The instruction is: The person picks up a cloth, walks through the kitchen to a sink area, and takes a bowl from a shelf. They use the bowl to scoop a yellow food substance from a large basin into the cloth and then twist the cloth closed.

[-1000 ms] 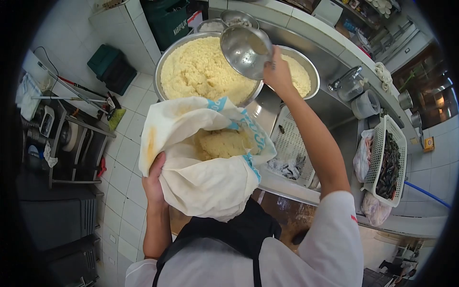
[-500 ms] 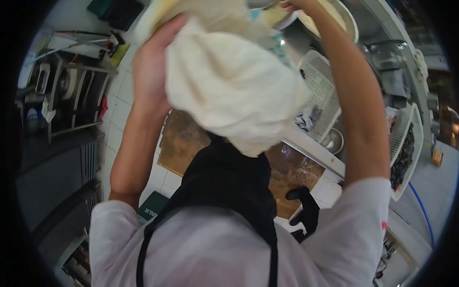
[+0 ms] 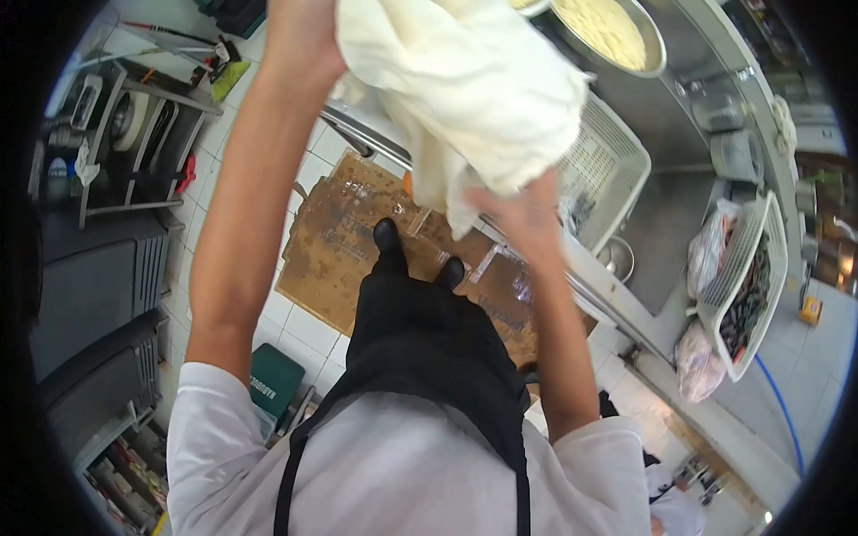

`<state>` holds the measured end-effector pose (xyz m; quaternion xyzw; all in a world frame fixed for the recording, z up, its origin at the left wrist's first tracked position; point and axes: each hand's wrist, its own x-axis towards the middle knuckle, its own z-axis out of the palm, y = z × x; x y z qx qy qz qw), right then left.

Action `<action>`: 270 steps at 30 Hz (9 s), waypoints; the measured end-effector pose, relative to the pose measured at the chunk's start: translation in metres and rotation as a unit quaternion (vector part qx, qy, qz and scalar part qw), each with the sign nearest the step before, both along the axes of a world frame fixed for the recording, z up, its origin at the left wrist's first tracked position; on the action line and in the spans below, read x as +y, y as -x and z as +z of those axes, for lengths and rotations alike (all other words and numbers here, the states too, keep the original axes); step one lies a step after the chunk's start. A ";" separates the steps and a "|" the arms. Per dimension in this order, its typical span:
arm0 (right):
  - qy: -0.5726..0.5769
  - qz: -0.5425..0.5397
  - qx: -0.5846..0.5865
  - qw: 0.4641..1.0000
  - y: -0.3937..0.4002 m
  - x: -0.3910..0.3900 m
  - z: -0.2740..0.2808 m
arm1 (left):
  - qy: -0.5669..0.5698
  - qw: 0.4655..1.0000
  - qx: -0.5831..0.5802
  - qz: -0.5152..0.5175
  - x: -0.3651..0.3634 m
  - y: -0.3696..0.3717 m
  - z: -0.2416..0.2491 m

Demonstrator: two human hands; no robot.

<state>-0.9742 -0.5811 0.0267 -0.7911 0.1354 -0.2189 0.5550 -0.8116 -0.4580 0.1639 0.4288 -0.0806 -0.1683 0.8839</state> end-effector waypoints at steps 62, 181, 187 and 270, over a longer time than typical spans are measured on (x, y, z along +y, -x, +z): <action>0.456 -0.013 -0.003 0.890 -0.380 -0.155 0.059 | -0.155 0.960 0.196 0.124 0.054 0.077 -0.045; -0.097 0.076 0.314 0.941 -0.277 -0.109 0.087 | -0.366 0.926 -0.083 0.032 0.057 0.083 -0.083; -0.295 0.071 0.332 0.893 -0.278 -0.135 0.070 | -0.322 0.945 -0.042 0.034 0.056 0.081 -0.082; 0.172 -0.025 -0.004 0.985 -0.111 -0.111 0.091 | -0.353 0.878 -0.306 0.106 0.043 0.050 -0.062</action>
